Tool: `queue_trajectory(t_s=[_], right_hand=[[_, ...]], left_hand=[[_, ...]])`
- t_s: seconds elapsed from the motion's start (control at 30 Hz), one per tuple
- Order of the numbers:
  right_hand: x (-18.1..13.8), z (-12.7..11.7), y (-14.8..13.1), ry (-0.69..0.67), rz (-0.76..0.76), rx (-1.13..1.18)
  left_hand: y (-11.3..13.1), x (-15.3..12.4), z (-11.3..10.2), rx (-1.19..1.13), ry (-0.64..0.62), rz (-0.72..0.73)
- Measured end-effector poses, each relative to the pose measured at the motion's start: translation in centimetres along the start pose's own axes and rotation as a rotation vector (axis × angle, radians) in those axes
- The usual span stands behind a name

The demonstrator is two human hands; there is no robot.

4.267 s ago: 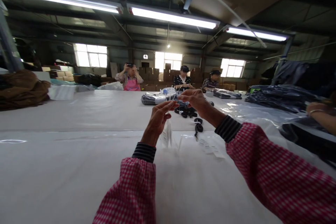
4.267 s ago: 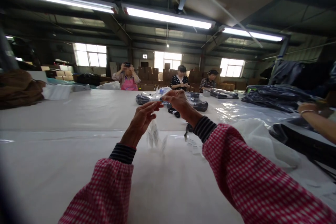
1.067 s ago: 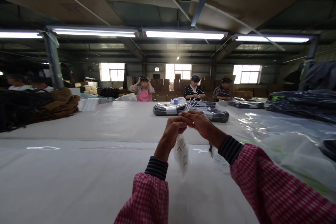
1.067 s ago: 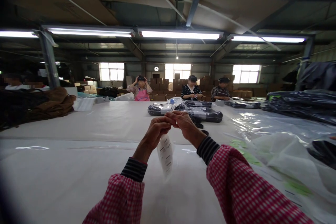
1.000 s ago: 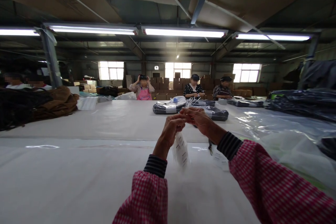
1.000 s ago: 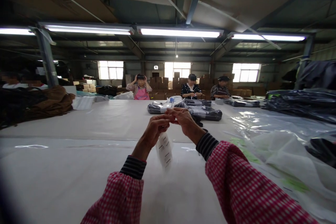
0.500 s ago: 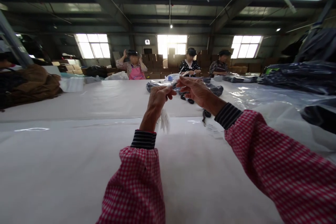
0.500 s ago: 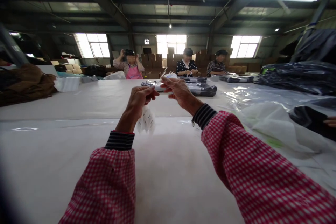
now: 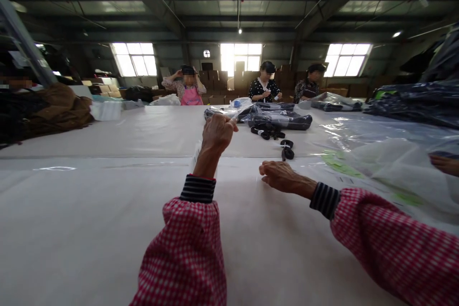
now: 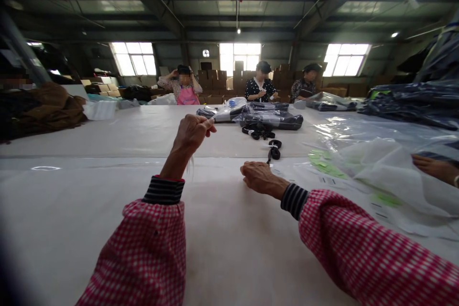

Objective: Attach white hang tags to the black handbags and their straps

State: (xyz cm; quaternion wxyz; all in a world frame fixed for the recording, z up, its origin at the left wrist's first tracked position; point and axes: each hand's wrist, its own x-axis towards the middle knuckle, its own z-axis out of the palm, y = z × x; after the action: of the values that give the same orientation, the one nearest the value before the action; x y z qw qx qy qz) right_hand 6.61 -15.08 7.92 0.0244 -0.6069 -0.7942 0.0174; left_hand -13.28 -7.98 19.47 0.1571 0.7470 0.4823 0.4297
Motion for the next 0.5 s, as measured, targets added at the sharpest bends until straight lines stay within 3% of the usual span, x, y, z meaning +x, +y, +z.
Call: queue_trajectory(t_s=[0.1, 0.23, 0.37, 0.5], right_hand=[[0.6, 0.8, 0.0, -0.014, 0.032, 0.029], [0.8, 1.1, 0.3, 0.036, 0.088, 0.157], [0.9, -0.2, 1.5, 0.069, 0.154, 0.424], [0.6, -2.1, 3.7, 0.118, 0.186, 0.713]], left_hand=[[-0.1, 0.1, 0.4, 0.027, -0.030, 0.015], [-0.4, 0.2, 1.5, 0.031, -0.175, 0.080], [-0.6, -0.1, 3.0, 0.106, -0.309, 0.137], [-0.6, -0.4, 3.9, 0.160, -0.341, 0.155]])
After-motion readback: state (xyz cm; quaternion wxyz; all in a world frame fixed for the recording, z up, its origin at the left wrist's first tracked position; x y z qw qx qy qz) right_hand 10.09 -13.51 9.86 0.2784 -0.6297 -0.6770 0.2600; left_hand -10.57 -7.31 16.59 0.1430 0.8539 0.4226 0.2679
